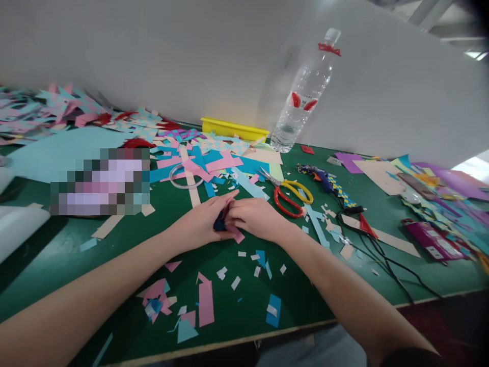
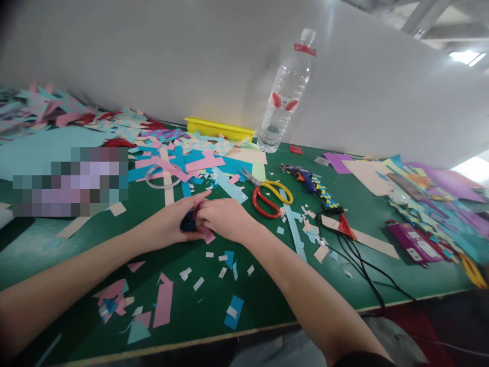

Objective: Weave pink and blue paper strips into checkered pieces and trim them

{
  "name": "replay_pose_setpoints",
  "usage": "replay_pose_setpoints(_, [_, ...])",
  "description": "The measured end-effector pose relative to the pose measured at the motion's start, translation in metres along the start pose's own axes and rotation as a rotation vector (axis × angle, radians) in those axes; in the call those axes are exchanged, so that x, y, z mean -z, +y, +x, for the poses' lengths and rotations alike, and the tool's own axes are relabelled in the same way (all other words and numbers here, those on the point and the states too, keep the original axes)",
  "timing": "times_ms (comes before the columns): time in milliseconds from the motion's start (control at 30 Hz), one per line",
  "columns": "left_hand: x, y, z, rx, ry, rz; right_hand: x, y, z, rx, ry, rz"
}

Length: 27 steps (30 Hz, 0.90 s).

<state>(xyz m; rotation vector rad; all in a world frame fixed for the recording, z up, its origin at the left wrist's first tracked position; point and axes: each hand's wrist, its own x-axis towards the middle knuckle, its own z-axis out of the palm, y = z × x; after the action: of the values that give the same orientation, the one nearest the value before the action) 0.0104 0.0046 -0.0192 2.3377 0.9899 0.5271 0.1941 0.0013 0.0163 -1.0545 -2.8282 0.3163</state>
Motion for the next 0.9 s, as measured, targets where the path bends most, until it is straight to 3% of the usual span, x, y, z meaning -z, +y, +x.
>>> replay_pose_setpoints(633, [0.0000, -0.0007, -0.0011, 0.009, -0.009, 0.000, 0.0031, -0.0037, -0.0038, 0.034, -0.009, -0.074])
replay_pose_setpoints(900, [-0.0043, -0.0092, -0.0014, -0.034, 0.005, -0.034, -0.0020, -0.0078, -0.0063, 0.143, -0.004, -0.323])
